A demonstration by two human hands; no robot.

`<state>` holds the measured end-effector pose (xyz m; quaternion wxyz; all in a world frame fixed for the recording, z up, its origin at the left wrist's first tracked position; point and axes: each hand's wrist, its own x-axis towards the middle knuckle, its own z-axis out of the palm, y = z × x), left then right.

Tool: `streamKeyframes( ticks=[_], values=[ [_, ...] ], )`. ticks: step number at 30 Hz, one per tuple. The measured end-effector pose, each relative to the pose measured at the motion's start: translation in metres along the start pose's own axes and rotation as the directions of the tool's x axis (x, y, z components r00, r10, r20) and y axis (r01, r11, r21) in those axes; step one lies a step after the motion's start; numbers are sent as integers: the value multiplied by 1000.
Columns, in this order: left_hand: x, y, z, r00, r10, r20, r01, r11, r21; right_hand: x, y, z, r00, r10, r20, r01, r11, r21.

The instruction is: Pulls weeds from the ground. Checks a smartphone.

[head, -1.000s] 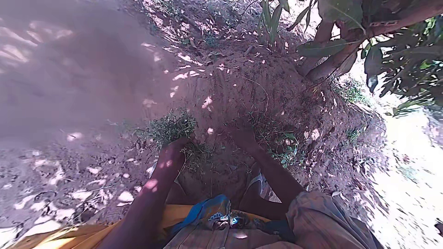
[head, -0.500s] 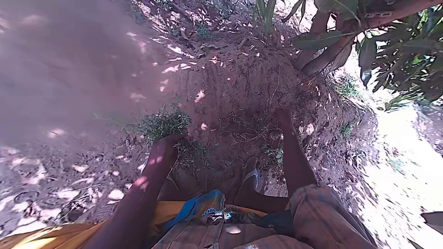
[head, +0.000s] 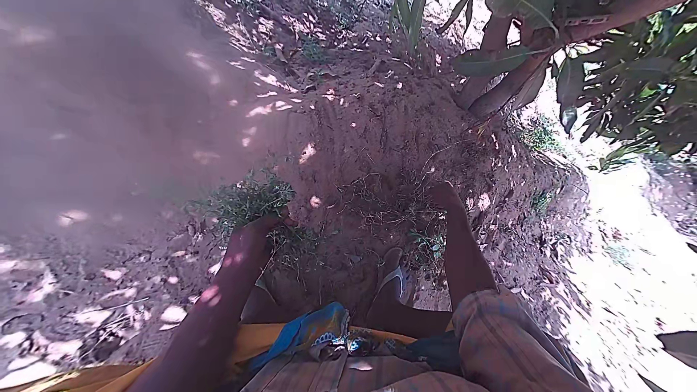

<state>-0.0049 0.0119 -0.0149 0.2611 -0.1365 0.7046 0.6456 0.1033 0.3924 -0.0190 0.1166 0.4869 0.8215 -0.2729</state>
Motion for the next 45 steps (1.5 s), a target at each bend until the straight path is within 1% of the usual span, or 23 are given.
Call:
streamKeyframes(
  ticks=[4,5,7,10,12,14,16,18,21,24,25,26,28,30,32,33,35,37,39,41,42,44,45],
  values=[
    [-1,1,1,1000,-11,-8,11,999,30,-12,-19,-43,986,14,-164,6,992,123],
    [0,-1,0,1000,-1,-2,1,999,39,-15,-28,-49,979,-30,-202,53,992,111],
    [4,-6,-2,999,29,20,-30,998,51,-26,-49,-50,971,-159,-177,173,983,66],
    [5,-8,-3,998,51,33,-53,997,49,-30,-77,-11,923,-385,-18,385,920,68],
    [6,-9,-3,998,58,30,-58,998,13,-36,-89,31,891,-444,97,449,893,-37],
    [5,-8,-4,998,58,28,-58,998,2,-41,-87,74,904,-380,197,420,873,-246],
    [3,-6,-4,998,54,27,-54,998,11,-40,-73,97,924,-292,248,354,899,-259],
    [1,-2,-3,999,46,18,-45,999,-18,-35,-66,91,928,-318,193,344,931,-120],
    [3,-4,0,999,44,2,-44,995,-95,-38,-84,44,920,-391,-27,387,898,208],
    [6,-7,-3,998,53,20,-51,996,-75,-52,-103,3,904,-411,-119,402,722,564],
    [6,-6,-5,999,47,22,-45,998,-53,-55,-106,0,896,-429,-113,398,664,633],
    [5,-6,-6,999,41,24,-40,998,-45,-54,-106,2,890,-446,-94,395,653,646],
    [3,-6,-5,999,38,21,-37,998,-44,-44,-96,28,887,-462,-19,414,776,475],
    [1,-5,-2,999,32,14,-31,999,-27,-32,-81,69,887,-440,138,423,896,135],
    [0,-3,0,999,41,11,-41,999,4,-26,-68,110,887,-394,241,422,904,-75],
    [2,-5,-1,999,51,18,-51,998,23,-28,-65,119,896,-370,246,404,909,-102],
    [6,-8,-4,997,69,16,-70,996,62,-36,-69,112,912,-399,92,400,916,12],
    [3,-6,-3,998,52,22,-54,994,92,-44,-82,76,886,-455,-93,464,863,202],
    [1,-4,-2,999,40,33,-43,994,96,-46,-99,38,883,-445,-150,459,746,482],
    [4,-6,-3,998,58,32,-60,994,94,-48,-101,15,869,-485,-100,421,617,664],
    [3,-5,-4,997,65,32,-68,994,91,-45,-96,15,872,-484,-67,406,641,651],
    [-3,-2,-2,998,63,11,-64,994,87,-38,-82,28,913,-407,25,362,838,409],
    [-6,0,0,998,65,5,-65,995,75,-37,-79,35,929,-368,39,338,887,314]
  ],
)
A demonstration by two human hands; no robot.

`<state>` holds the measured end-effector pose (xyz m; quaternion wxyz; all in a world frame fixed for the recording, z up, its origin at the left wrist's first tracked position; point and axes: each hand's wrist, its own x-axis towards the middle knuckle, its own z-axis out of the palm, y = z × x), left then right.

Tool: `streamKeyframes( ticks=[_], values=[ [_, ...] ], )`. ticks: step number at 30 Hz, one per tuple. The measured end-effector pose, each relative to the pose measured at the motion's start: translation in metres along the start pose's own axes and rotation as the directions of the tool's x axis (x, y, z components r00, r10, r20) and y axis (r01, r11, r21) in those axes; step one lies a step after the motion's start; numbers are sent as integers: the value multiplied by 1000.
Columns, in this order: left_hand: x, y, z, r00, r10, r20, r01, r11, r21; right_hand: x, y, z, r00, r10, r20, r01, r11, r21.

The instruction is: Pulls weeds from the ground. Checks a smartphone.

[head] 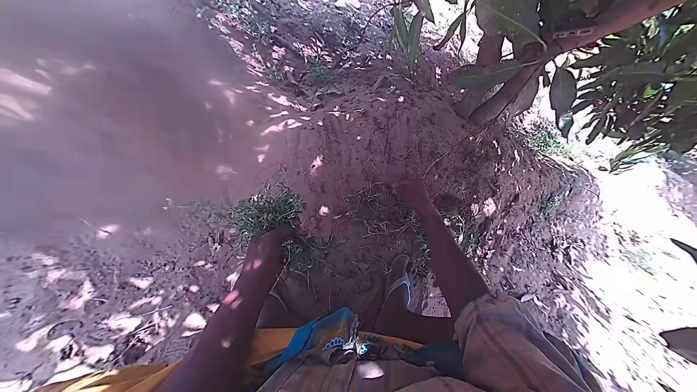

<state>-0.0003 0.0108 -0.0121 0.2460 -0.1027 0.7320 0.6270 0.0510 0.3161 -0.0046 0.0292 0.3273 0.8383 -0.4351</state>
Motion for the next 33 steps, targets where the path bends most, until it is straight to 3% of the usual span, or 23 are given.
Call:
streamKeyframes(
  ticks=[2,5,8,12,14,16,18,20,23,26,31,33],
  values=[
    [2,-1,2,1000,19,5,-19,999,-26,-7,-4,11,998,-4,69,-2,995,95],
    [-1,0,4,999,21,46,-16,993,-121,-30,-30,17,967,-157,201,83,938,337],
    [-6,5,1,994,87,70,-68,968,-240,-32,-37,37,873,-318,369,120,875,469],
    [-7,2,-4,981,137,140,-107,974,-201,-46,-48,77,789,-348,506,27,843,538],
    [-13,6,-3,995,61,78,-53,993,-103,-50,-51,92,770,-323,550,-6,859,512],
    [-17,10,-4,998,27,62,-36,987,157,-51,-50,101,771,-293,566,-14,880,474],
    [-16,11,-9,985,57,160,-131,858,496,-48,-46,105,774,-273,572,-18,893,450],
    [-15,10,-13,965,96,245,-229,766,601,-48,-43,107,787,-247,566,-36,896,442],
    [-12,4,-15,954,163,253,-275,815,509,-52,-45,111,790,-212,575,-45,915,400],
    [-8,-1,-9,981,105,164,-141,963,228,-60,-54,114,790,-170,589,-18,954,299],
    [2,-11,-8,987,128,93,-134,990,55,-54,-49,112,743,-236,627,73,959,274],
    [1,-11,-5,991,118,68,-113,991,-72,-47,-43,105,763,-235,602,86,960,267]
  ],
)
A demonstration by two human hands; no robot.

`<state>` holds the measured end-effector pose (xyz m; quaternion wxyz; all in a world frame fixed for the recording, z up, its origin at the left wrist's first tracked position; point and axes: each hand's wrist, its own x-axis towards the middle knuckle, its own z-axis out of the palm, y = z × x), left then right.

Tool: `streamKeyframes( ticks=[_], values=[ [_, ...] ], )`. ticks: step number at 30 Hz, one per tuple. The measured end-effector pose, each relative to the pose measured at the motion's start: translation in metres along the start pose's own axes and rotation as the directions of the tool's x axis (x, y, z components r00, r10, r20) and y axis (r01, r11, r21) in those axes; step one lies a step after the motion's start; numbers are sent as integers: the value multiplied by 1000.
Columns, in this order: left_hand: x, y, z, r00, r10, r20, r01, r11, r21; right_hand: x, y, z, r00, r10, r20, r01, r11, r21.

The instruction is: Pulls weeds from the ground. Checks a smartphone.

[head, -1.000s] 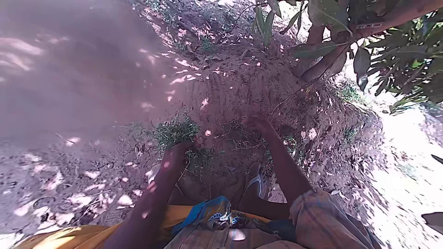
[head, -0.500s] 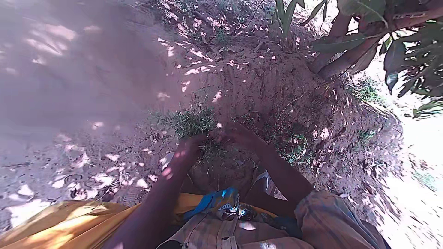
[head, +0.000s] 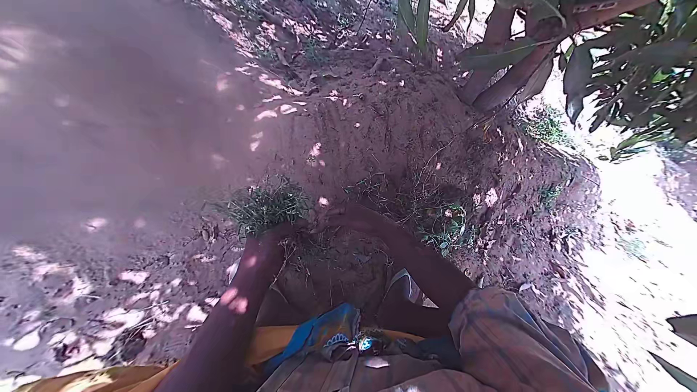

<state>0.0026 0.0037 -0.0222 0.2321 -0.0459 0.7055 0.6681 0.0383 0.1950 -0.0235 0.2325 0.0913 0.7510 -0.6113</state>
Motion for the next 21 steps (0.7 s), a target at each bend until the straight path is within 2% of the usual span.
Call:
streamKeyframes(
  ticks=[3,7,8,11,15,21],
  values=[
    [4,-2,-1,999,-29,18,29,999,-43,1,6,-17,998,9,-63,-6,999,36],
    [-5,10,-4,998,-21,67,7,979,203,2,1,-9,999,-34,9,33,993,109],
    [-7,13,-4,998,-43,47,32,978,208,2,1,-5,998,-52,31,47,991,121],
    [-4,8,-4,992,-124,-8,125,990,66,4,4,4,994,-95,46,86,981,173],
    [-1,1,-5,993,-118,11,118,993,-29,4,5,4,996,-85,20,77,962,261],
    [-6,7,0,998,-63,-10,63,998,6,7,8,11,997,-70,20,62,961,270]
  ],
)
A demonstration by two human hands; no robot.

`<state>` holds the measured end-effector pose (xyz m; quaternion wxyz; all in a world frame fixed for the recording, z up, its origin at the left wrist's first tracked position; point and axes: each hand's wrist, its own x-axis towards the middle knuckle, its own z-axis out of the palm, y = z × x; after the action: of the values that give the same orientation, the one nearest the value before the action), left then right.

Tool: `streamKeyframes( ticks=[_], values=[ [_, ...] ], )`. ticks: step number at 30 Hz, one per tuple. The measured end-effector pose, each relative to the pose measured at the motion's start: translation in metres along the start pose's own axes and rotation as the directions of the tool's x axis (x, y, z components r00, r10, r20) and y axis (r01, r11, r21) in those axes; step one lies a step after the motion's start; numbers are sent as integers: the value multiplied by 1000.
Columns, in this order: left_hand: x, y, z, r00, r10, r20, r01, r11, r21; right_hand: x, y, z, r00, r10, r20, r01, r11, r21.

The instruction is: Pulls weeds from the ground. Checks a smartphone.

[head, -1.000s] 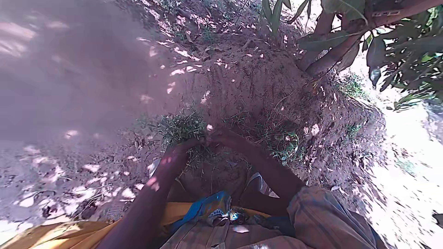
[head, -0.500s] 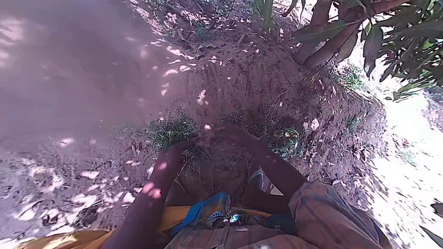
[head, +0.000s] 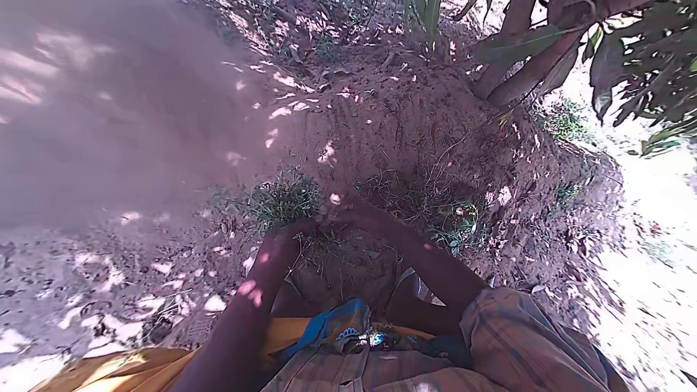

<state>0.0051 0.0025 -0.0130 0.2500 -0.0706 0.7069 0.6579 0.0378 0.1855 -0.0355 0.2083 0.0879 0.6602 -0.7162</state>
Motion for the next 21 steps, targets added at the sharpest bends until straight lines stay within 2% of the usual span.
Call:
streamKeyframes(
  ticks=[2,3,4,6,7,9,13,14,16,18,19,21],
  values=[
    [3,0,0,1000,-23,-2,23,1000,9,-1,-3,-4,1000,-17,-20,14,989,-150],
    [4,1,1,999,-41,-15,41,999,-13,-1,-5,-8,996,-40,-77,14,950,-313],
    [6,0,0,998,-60,-21,58,997,-57,-2,-5,-15,983,-88,-162,-5,865,-502],
    [6,-1,0,996,-71,-46,67,994,-89,-3,5,-35,920,-181,-347,-186,579,-794],
    [8,-3,-2,997,-69,-44,64,993,-100,-4,12,-47,887,-190,-421,-290,481,-827],
    [11,-7,-3,997,-59,-48,53,992,-117,-3,29,-73,849,-173,-500,-404,398,-824],
    [16,-13,-5,1000,-27,-2,26,987,-161,-6,44,-96,858,-57,-511,-478,277,-834],
    [18,-14,-5,1000,-20,2,20,985,-169,-7,44,-98,859,-76,-506,-464,300,-833],
    [20,-16,-6,1000,4,6,-3,984,-177,-12,42,-99,838,-181,-514,-402,431,-807],
    [21,-18,-7,1000,13,16,-10,984,-180,-19,32,-97,783,-247,-571,-286,672,-683],
    [22,-20,-8,999,26,27,-21,982,-188,-22,24,-96,759,-223,-612,-240,779,-580],
    [24,-22,-8,998,53,45,-44,981,-187,-22,13,-99,734,-122,-668,-185,910,-370]
  ],
)
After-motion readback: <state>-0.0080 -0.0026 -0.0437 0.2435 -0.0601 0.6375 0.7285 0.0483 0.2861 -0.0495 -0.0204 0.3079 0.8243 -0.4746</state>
